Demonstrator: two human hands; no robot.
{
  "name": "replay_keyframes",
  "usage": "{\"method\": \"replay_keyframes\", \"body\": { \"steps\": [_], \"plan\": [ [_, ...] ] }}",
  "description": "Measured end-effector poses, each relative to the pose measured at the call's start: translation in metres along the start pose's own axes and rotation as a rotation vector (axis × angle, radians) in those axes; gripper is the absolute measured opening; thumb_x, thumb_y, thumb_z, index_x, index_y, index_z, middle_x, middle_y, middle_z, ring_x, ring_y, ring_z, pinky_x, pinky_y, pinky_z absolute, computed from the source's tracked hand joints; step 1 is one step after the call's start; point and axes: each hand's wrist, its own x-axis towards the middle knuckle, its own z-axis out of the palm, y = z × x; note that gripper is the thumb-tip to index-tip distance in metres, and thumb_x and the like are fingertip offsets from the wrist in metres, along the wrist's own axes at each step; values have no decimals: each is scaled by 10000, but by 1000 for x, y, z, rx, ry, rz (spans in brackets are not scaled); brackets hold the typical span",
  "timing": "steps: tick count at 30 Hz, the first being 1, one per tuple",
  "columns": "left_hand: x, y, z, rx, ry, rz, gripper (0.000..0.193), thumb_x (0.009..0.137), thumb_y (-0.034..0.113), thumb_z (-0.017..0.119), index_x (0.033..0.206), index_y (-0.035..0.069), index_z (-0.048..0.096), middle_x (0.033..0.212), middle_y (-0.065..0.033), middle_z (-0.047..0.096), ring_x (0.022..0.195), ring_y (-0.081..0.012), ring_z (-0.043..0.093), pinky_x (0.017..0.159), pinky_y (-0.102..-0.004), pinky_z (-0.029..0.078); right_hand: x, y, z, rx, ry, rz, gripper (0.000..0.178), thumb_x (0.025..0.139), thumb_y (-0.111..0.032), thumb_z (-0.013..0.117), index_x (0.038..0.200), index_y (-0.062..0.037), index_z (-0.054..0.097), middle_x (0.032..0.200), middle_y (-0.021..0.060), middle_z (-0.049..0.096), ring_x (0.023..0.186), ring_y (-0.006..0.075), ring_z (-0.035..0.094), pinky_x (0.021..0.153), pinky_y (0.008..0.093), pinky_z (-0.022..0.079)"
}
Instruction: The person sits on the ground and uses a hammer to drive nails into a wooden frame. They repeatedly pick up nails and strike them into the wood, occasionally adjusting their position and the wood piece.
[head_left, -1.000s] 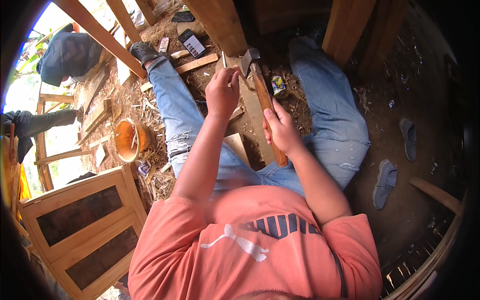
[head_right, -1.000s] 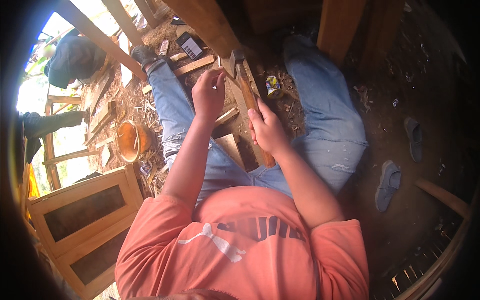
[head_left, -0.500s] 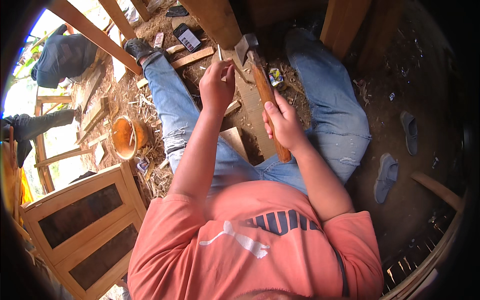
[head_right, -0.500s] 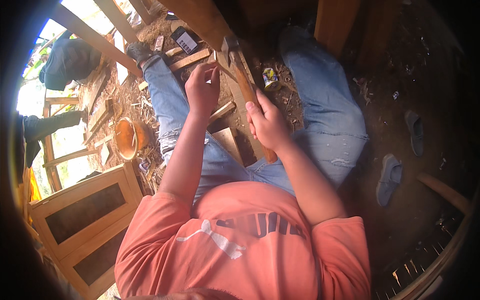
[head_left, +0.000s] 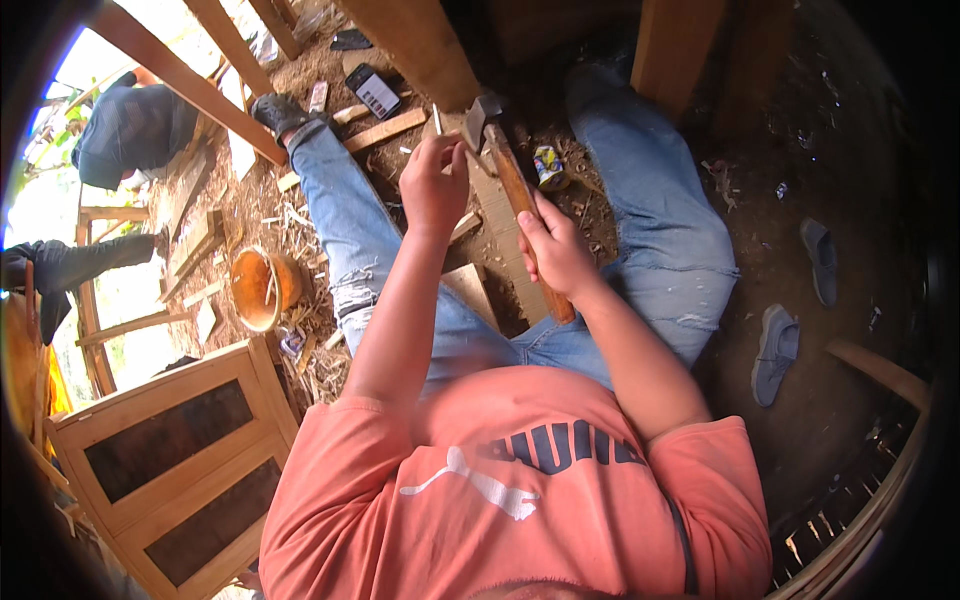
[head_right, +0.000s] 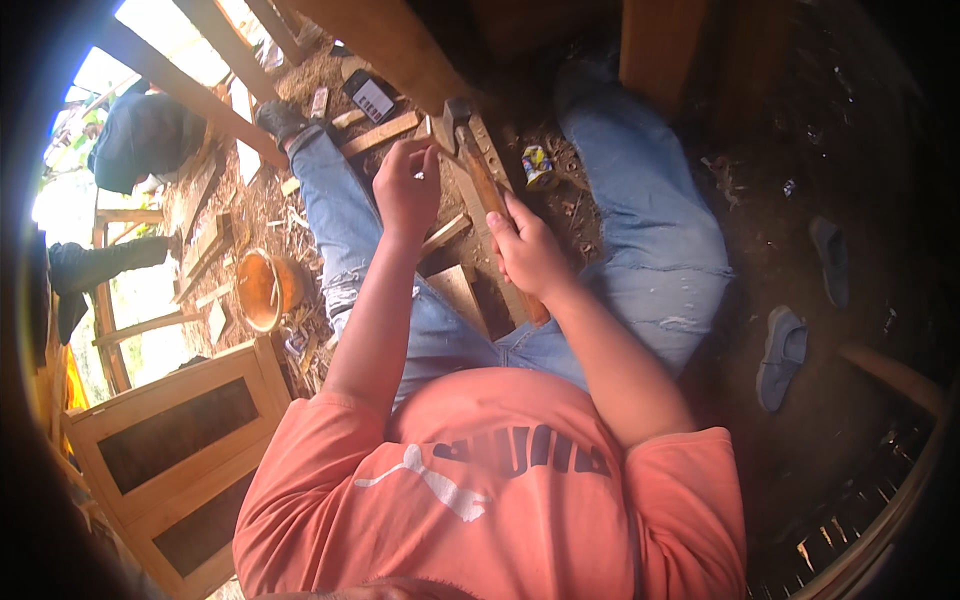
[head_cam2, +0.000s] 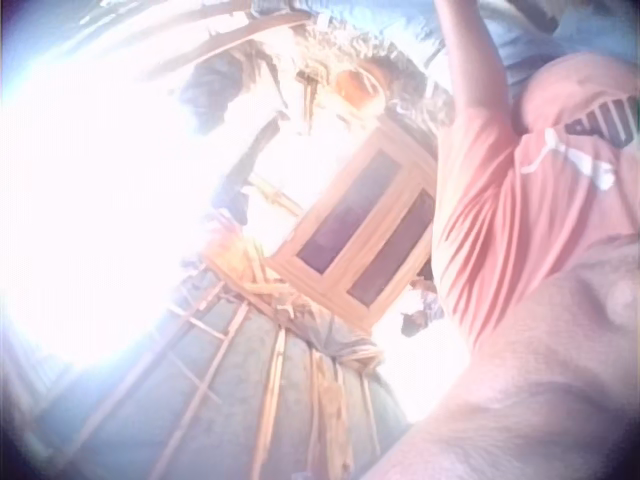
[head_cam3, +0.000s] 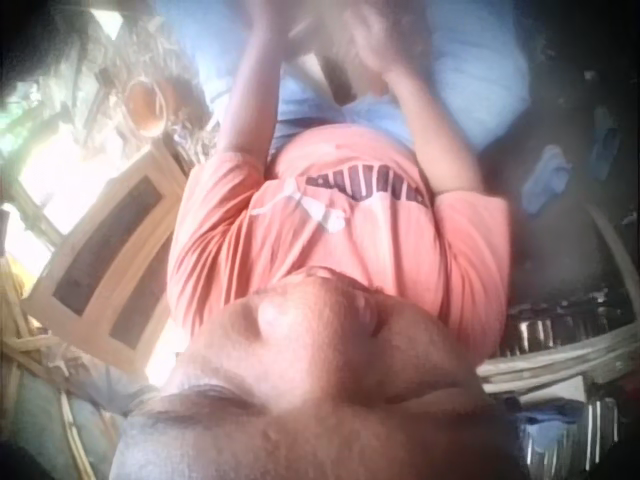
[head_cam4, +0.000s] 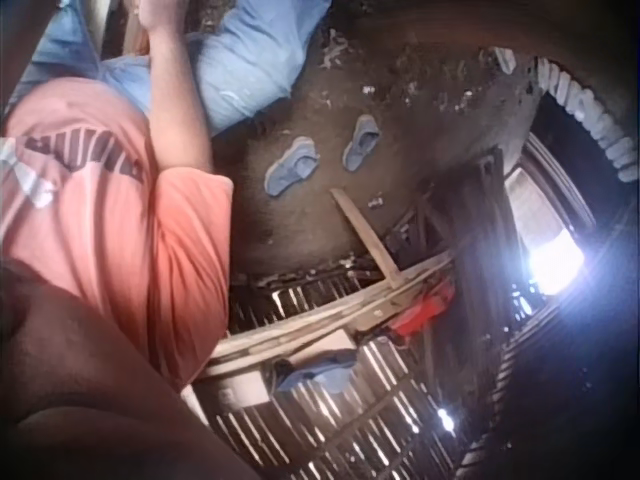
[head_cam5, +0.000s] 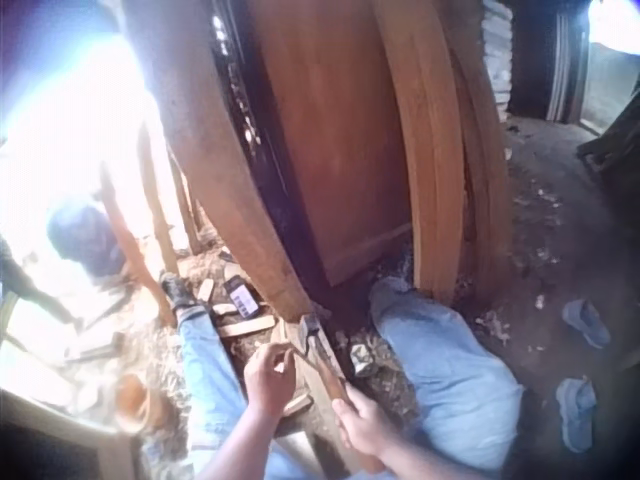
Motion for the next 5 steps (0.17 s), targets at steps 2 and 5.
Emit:
{"method": "replay_keyframes", "body": {
  "steps": [2, 5],
  "plan": [
    [1, -3, -4, 17, -10, 21, 104, 977, 60, 786, 1073, 68, 749, 972, -131, 792, 854, -289, 814, 753, -393, 628, -1, -8, 4, 25, -1, -24, 553, 1175, -284, 573, 1694, -129, 458, 788, -23, 567, 582, 64, 531, 521, 271, 488],
    [-7, -4, -7, 42, -27, 35, 113, 977, 67, 789, 1084, 76, 753, 978, -132, 794, 861, -288, 816, 757, -390, 630, -6, -16, 3, -10, -20, -104, 595, 1170, -284, 587, 1725, -159, 414, 822, -10, 587, 594, 64, 545, 545, 265, 502]
  ]
}}
